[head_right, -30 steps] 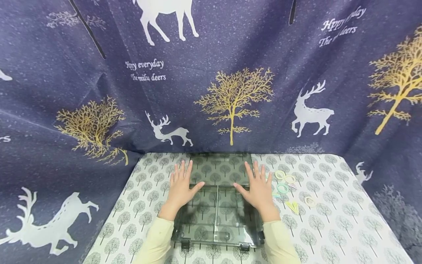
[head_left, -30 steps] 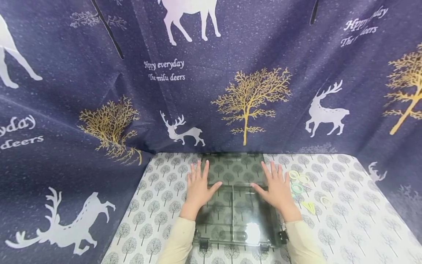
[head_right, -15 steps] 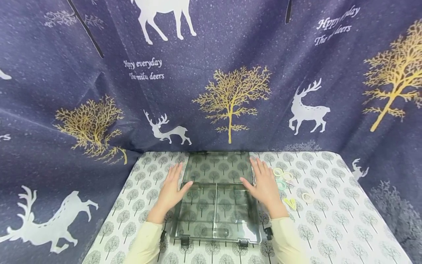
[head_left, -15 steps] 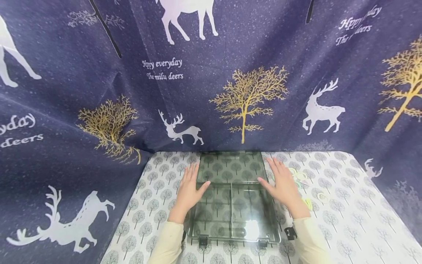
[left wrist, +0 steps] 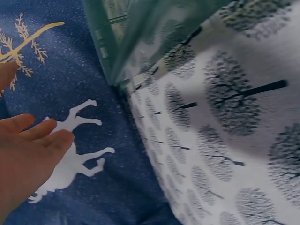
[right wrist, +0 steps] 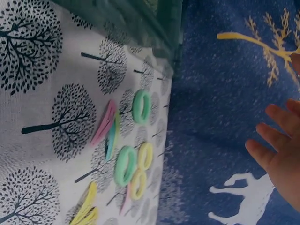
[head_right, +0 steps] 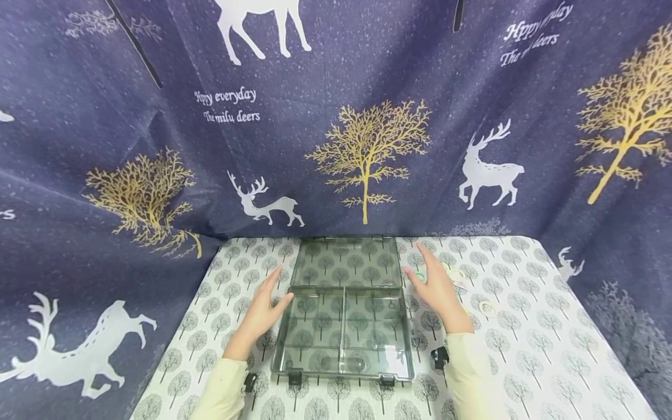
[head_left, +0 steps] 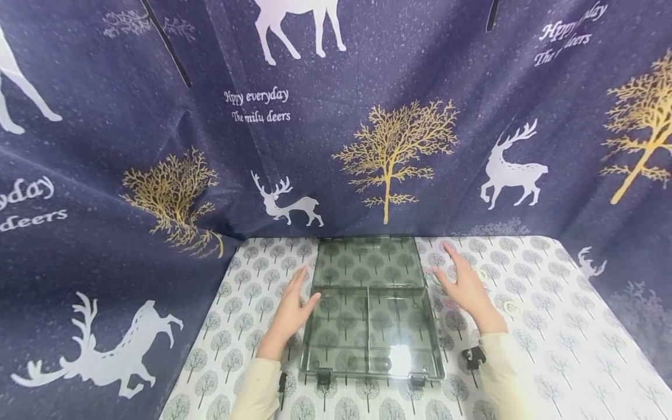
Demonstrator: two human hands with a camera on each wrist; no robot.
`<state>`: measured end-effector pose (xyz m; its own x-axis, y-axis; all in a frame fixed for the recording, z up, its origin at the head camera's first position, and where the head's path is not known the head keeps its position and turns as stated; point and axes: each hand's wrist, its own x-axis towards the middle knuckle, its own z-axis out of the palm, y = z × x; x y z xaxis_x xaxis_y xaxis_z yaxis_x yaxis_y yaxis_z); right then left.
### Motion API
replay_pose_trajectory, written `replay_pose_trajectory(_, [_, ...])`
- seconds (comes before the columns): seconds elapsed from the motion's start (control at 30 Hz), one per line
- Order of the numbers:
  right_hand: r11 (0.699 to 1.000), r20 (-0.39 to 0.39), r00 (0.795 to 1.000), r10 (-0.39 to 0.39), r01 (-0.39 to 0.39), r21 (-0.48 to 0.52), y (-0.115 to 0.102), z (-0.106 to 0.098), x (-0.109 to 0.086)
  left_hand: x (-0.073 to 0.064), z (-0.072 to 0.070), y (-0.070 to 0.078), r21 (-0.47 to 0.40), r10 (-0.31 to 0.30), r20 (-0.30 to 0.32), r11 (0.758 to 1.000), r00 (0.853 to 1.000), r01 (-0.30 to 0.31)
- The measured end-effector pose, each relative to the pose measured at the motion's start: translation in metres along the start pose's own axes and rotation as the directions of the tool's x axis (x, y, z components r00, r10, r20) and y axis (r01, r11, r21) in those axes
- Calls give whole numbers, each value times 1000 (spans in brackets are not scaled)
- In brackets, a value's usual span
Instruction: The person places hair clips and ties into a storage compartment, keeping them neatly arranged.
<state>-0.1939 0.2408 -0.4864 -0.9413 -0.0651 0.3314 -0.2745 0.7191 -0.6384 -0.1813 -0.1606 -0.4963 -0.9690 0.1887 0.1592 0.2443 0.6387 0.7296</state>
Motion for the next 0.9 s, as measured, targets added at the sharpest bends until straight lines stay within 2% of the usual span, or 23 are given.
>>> replay_pose_trajectory(0.27, [994,14,999,33,-34,102,21,2,2,-12,3,-19,-103,-117,48,987,992,121])
replay_pose_trajectory(0.47, [986,36,998,50,-55,155,36,9,5,-15,6,-37,-229,-88,67,968,994,101])
replay_pose_trajectory(0.67, [975,51,995,92,-100,196,48,15,9,-15,11,-51,-353,-118,94,925,989,143])
replay_pose_trajectory(0.9, [954,88,981,170,-186,234,61,19,8,-27,13,-55,-418,-166,166,881,972,221])
